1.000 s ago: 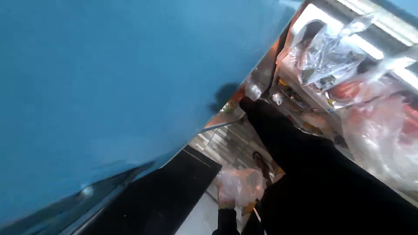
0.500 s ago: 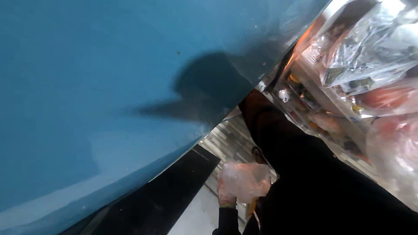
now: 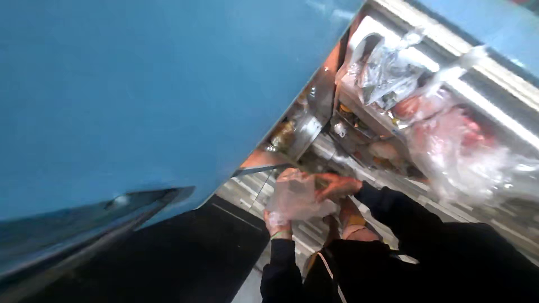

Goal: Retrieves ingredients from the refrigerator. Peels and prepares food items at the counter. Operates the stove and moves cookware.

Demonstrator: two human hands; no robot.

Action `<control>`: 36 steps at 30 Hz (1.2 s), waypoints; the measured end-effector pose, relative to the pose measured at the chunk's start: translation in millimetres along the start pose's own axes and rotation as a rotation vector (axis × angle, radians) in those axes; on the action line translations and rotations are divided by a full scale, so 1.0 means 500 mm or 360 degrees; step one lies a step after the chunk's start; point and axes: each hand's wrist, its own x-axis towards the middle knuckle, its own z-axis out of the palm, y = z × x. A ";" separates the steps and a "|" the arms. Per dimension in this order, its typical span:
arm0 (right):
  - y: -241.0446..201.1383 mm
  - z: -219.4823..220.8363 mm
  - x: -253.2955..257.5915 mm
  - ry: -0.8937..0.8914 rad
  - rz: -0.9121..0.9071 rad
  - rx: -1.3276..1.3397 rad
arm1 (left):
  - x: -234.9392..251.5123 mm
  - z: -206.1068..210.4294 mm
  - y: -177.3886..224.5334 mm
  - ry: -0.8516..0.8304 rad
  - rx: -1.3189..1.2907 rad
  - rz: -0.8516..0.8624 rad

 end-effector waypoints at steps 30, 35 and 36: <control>-0.046 0.164 -0.818 0.1854 -0.1281 -0.0331 | -0.495 0.200 -0.027 -0.1548 0.0518 0.0122; -0.046 0.037 -0.876 0.1686 -0.1412 -0.0191 | -0.527 0.275 0.043 -0.1278 0.0176 0.0431; -0.048 0.014 -0.877 0.1892 -0.1358 -0.0167 | -0.530 0.298 0.065 -0.1246 0.0133 0.0542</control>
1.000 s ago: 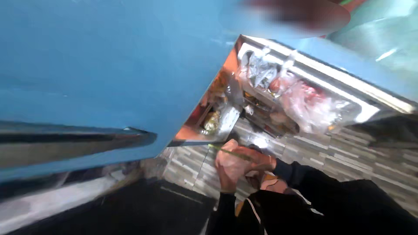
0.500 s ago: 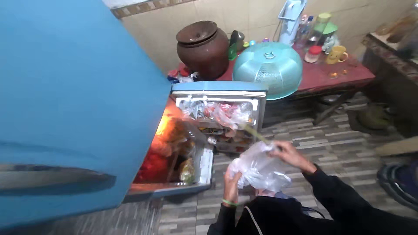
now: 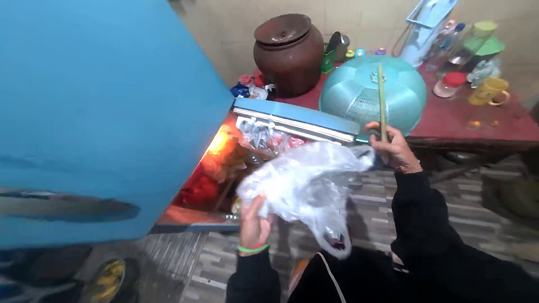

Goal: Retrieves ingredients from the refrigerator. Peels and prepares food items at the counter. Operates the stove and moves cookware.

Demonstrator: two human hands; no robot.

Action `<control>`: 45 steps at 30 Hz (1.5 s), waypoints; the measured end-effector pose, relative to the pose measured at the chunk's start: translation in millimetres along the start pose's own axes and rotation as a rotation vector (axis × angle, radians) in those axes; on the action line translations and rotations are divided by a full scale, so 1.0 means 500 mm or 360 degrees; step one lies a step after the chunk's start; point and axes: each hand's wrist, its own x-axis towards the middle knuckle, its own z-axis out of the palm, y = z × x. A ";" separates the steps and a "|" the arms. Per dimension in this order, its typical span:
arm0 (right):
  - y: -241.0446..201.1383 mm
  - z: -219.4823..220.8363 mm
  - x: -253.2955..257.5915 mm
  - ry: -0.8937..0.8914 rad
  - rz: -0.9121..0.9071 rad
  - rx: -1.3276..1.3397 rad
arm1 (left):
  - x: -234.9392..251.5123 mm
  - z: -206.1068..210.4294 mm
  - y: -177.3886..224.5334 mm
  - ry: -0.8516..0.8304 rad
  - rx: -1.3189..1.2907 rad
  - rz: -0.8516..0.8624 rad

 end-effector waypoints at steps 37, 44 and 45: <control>0.134 -0.270 -0.310 0.0761 0.1116 -0.0012 | 0.743 0.421 -0.474 -0.1299 0.3051 -0.0081; 0.112 -0.274 -0.344 0.1117 0.0972 0.0619 | 0.734 0.426 -0.486 -0.1074 0.3310 0.0183; 0.107 -0.271 -0.346 0.1160 0.0944 0.0685 | 0.722 0.433 -0.479 -0.1011 0.3281 0.0273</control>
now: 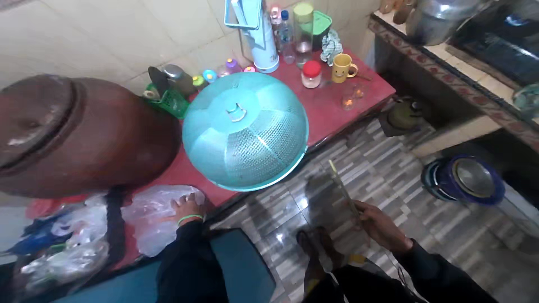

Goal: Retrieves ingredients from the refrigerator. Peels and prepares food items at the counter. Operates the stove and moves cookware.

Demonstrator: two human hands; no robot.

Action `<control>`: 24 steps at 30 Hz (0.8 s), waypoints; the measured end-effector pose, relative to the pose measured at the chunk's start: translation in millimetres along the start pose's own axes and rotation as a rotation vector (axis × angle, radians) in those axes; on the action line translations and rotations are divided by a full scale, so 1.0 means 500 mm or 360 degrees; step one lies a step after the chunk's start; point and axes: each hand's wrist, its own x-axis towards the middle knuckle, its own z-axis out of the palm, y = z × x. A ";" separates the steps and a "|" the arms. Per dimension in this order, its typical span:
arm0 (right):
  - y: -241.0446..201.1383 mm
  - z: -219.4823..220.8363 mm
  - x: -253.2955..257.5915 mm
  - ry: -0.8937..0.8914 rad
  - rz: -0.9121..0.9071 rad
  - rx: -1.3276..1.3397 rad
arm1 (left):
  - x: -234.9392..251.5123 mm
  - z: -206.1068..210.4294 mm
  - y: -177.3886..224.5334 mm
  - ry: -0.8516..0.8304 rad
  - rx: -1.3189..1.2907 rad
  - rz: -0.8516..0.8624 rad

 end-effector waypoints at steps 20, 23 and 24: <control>-0.070 0.111 -0.156 0.0534 -0.0724 -0.0358 | -0.450 -0.150 0.373 0.0851 -0.1110 0.2122; -0.085 0.121 -0.186 0.0503 -0.0874 -0.0692 | -0.544 -0.123 0.480 0.0373 -0.0867 0.2563; -0.091 0.118 -0.194 0.0505 -0.0953 -0.0708 | -0.564 -0.111 0.507 0.0276 -0.0747 0.2591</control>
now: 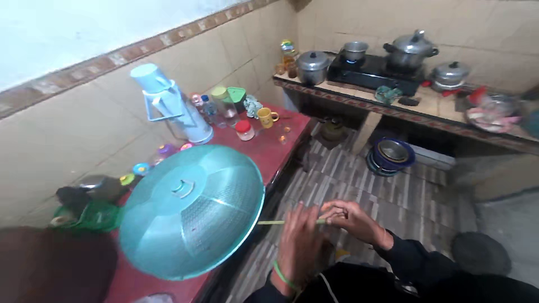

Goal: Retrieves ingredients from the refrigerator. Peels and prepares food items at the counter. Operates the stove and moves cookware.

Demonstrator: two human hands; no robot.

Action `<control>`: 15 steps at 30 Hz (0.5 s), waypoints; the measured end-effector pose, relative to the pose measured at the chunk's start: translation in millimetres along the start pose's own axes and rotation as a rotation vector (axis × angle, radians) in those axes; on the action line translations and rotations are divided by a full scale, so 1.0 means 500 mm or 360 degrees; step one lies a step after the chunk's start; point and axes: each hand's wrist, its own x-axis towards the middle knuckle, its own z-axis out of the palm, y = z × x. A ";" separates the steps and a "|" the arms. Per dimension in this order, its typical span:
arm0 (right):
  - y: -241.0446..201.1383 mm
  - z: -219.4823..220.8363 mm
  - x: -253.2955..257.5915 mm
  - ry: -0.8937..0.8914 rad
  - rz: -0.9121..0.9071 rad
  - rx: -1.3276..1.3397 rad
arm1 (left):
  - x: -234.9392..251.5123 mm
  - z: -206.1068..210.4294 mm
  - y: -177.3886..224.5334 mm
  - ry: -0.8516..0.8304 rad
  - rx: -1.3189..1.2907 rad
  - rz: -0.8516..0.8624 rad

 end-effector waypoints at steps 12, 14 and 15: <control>0.001 -0.263 0.112 0.0402 -0.0193 0.0371 | 0.264 0.115 -0.025 -0.0252 -0.0707 -0.0565; 0.003 -0.306 0.148 0.0386 -0.0222 0.0357 | 0.316 0.148 -0.032 -0.0247 -0.0783 -0.0629; 0.007 -0.329 0.165 0.0397 -0.0256 0.0290 | 0.342 0.164 -0.036 -0.0256 -0.0828 -0.0664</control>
